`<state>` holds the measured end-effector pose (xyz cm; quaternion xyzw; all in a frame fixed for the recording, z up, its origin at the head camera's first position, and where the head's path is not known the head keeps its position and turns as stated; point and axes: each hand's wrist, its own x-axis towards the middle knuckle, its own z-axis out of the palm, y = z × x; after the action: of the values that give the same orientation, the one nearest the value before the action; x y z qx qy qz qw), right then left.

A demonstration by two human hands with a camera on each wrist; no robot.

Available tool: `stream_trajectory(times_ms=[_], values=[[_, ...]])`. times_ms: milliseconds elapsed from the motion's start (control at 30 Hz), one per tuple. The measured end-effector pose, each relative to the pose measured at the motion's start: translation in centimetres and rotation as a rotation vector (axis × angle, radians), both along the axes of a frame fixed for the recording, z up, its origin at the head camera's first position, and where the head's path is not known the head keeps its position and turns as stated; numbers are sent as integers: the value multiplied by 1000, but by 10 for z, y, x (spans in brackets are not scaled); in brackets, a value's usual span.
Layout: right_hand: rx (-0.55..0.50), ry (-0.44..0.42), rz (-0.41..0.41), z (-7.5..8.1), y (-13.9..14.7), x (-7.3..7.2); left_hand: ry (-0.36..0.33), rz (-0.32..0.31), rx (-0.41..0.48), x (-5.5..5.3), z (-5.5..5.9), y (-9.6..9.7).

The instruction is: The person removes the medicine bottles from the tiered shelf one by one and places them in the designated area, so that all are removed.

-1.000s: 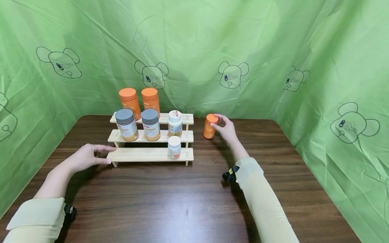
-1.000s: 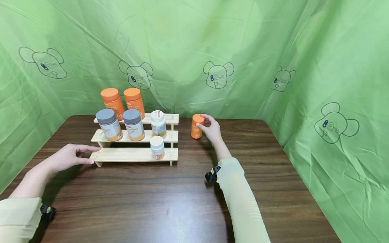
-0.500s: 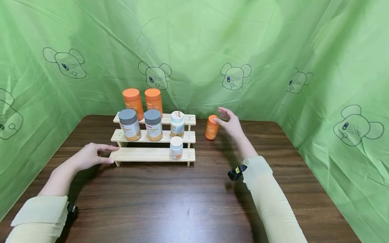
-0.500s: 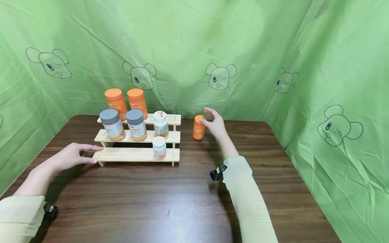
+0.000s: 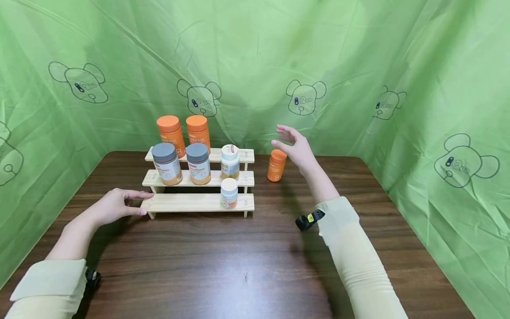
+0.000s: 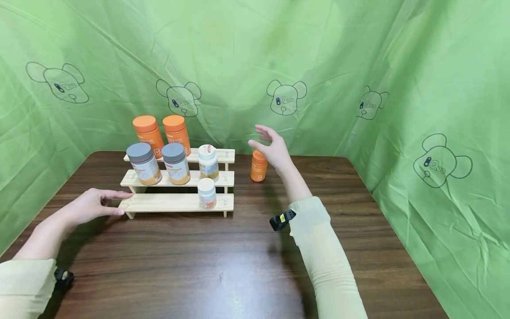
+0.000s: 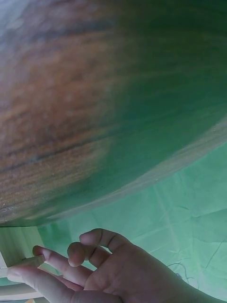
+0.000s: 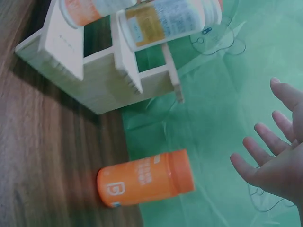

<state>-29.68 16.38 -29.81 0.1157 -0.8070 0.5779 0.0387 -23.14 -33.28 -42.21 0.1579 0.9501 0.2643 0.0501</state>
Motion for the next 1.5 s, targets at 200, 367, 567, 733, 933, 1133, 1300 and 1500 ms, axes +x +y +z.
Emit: stream_trajectory(times_ms=[200, 367, 567, 733, 933, 1133, 1300, 1500], values=[[-21, 11, 43, 15, -9, 3, -9, 5, 6, 0, 0, 0], [-33, 31, 81, 21, -21, -4, 6, 6, 2, 0, -1, -1], [-24, 61, 120, 33, -41, -6, 3, -1, 8, 0, 0, -1], [-15, 82, 149, 37, -56, -7, -2, 0, 8, 0, -1, -1], [26, 93, 185, 43, -78, -6, -5, 1, 8, 0, -1, -1], [35, 83, 214, 41, -100, -11, -2, 0, 14, 0, 0, -2], [29, 60, 218, 35, -113, -17, 11, -3, 11, 1, -1, -2], [9, 32, 226, 28, -125, -26, 10, 7, -1, -1, -2, -2]])
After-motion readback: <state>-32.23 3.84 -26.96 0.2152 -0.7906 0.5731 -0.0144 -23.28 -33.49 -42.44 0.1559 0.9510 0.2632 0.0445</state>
